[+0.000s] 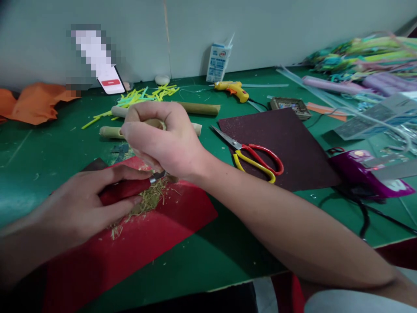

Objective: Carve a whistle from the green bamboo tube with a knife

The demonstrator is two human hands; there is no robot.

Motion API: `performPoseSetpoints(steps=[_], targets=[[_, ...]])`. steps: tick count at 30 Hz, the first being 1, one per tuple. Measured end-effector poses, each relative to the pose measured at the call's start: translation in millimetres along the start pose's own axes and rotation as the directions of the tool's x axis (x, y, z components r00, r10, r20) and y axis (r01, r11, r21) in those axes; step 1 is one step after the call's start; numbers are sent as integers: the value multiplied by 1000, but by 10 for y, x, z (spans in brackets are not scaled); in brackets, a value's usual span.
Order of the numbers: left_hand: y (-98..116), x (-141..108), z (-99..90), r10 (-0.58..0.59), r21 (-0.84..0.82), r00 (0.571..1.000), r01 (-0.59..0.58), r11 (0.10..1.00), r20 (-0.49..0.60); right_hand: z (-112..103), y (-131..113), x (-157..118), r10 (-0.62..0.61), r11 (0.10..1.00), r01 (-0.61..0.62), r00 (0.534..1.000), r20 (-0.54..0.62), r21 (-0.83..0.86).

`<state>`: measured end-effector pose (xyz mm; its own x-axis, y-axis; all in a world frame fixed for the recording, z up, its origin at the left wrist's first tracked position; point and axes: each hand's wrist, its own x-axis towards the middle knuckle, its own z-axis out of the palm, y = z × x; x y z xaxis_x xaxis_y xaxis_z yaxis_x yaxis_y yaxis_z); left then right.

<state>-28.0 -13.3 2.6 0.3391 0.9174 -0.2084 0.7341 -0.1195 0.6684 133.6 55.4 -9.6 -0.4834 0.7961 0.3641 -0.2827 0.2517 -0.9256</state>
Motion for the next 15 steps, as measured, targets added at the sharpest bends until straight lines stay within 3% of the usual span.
performPoseSetpoints(steps=[4, 7, 15], targets=[[16, 49, -161, -95, 5, 991, 95, 995, 98, -78, -5, 46, 19, 998, -25, 995, 98, 56], [-13, 73, -229, -100, 53, 986, 94, 994, 133, -119, -10, 63, 46, 997, -54, 990, 134, 53], [-103, 70, -121, -38, -72, 996, 43, 996, 79, -78, -13, 39, 135, 990, -132, 990, 44, -51]])
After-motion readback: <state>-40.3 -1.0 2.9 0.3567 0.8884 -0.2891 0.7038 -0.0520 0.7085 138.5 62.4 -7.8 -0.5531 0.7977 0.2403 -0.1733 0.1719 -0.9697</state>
